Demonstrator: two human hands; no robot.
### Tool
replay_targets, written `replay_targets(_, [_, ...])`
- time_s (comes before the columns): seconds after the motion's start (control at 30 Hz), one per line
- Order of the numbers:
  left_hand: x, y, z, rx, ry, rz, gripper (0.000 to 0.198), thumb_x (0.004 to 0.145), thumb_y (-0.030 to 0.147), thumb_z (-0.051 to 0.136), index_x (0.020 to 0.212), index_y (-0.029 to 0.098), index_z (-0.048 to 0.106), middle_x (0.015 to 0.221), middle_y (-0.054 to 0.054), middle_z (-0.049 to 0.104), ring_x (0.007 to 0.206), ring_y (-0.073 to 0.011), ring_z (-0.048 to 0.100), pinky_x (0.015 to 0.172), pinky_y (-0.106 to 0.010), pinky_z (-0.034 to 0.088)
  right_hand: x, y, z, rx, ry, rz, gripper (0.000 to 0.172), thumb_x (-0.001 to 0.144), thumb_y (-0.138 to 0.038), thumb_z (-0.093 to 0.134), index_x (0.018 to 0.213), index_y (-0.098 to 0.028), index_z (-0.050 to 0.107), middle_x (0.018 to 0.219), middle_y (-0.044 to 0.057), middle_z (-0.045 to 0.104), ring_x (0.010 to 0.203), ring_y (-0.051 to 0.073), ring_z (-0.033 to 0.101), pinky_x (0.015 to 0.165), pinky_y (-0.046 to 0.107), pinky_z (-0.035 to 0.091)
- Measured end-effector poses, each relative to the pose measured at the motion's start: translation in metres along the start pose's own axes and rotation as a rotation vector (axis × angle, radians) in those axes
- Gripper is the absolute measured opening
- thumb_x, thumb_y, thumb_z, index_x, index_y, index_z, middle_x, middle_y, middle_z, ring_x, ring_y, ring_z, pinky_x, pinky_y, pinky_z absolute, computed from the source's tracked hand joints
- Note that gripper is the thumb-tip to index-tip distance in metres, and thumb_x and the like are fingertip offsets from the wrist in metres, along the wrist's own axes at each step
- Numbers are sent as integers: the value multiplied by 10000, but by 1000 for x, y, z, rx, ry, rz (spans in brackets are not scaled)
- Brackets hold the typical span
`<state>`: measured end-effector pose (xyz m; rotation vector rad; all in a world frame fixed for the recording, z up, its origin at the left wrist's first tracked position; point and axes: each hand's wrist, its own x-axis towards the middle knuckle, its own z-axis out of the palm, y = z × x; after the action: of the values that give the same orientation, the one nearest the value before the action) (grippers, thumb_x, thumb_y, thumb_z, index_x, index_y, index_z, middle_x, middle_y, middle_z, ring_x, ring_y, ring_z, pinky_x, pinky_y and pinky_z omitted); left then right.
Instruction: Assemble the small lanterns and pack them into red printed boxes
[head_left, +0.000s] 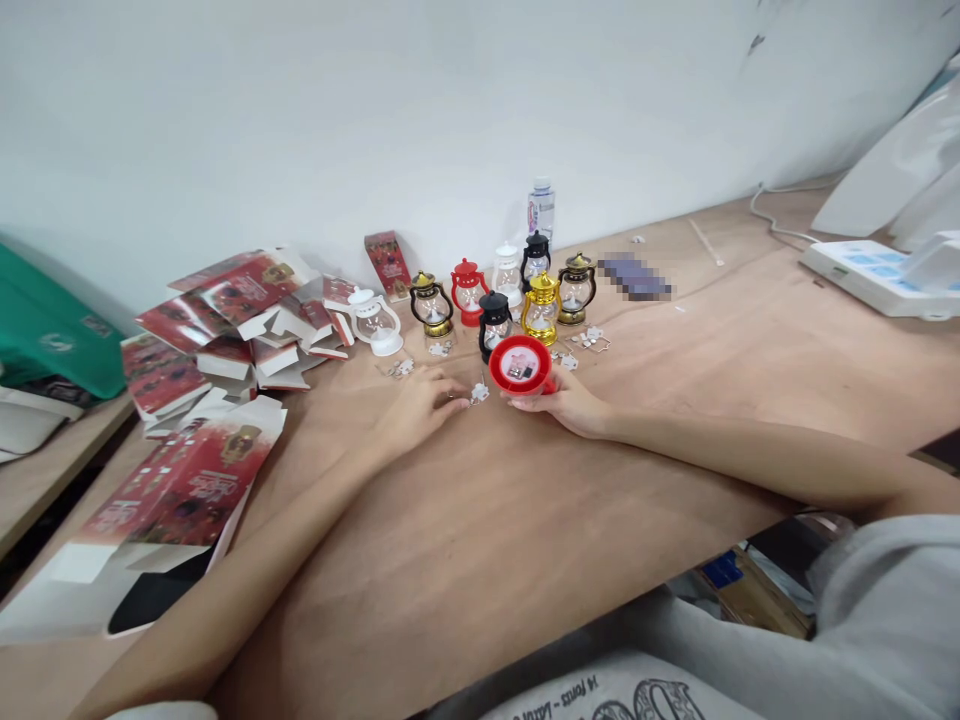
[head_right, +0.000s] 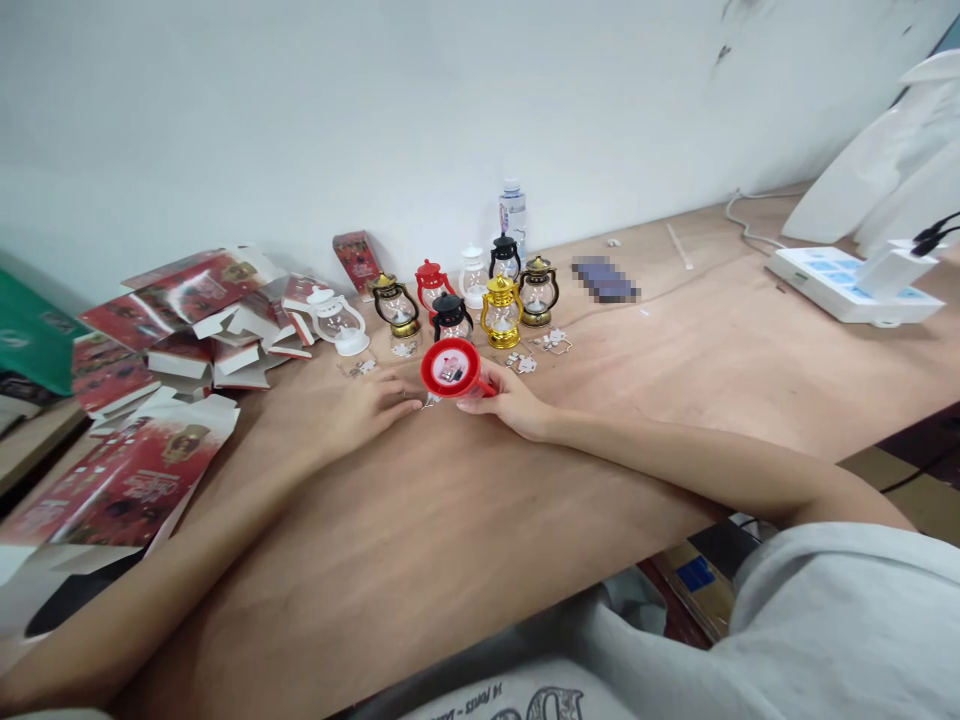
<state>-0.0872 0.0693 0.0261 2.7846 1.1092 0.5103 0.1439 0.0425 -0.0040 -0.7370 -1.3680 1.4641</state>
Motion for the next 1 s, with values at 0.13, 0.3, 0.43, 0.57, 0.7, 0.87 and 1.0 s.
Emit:
replay_targets(0.13, [-2, -3, 11, 10, -19, 1, 246, 895, 346, 522, 954, 186, 700, 897, -77, 646, 878, -222, 580, 803, -388, 460, 1, 2, -1, -26, -4, -27, 349, 581, -253, 789, 863, -187, 594, 852, -4, 630, 818, 148, 573, 874, 347, 437])
replay_targets(0.3, [-1, 7, 11, 35, -54, -56, 197, 898, 291, 517, 940, 173, 668, 960, -75, 639, 958, -227, 573, 876, -393, 441, 1, 5, -2, -68, 5, -19, 358, 580, -248, 782, 880, -184, 597, 866, -6, 625, 821, 143, 555, 841, 327, 433])
replay_targets(0.43, [0, 12, 9, -6, -69, -124, 112, 872, 232, 542, 850, 154, 619, 902, -71, 636, 900, -231, 586, 818, -383, 460, 1, 4, -2, -58, 9, -8, 373, 573, -241, 785, 894, -193, 600, 877, -11, 626, 838, 142, 556, 834, 318, 440])
replay_targets(0.57, [-1, 13, 9, -43, -25, -120, 65, 845, 199, 563, 795, 158, 571, 834, -54, 624, 850, -213, 580, 781, -358, 466, 0, 4, -2, -59, 11, -15, 396, 573, -237, 785, 923, -201, 602, 900, -11, 629, 856, 143, 558, 827, 309, 448])
replay_targets(0.7, [-1, 20, 2, -72, 165, -122, 80, 866, 158, 496, 801, 155, 543, 808, -46, 623, 755, -170, 572, 699, -308, 471, -1, 4, -2, -62, 2, -6, 419, 576, -257, 781, 950, -203, 599, 931, 1, 631, 872, 155, 563, 811, 317, 461])
replay_targets(0.87, [-1, 46, -27, -96, 340, -140, 61, 872, 203, 540, 863, 169, 589, 772, -17, 657, 660, -116, 584, 612, -229, 474, -1, 4, -2, -68, -6, 0, 434, 581, -245, 774, 975, -208, 598, 942, 0, 626, 902, 160, 570, 860, 336, 456])
replay_targets(1.0, [-4, 61, -42, -241, 454, -129, 111, 863, 261, 585, 917, 172, 626, 810, -17, 695, 716, -121, 640, 691, -246, 512, -1, 4, -3, -110, -19, 7, 421, 579, -247, 770, 960, -202, 596, 938, 1, 616, 907, 171, 571, 849, 348, 466])
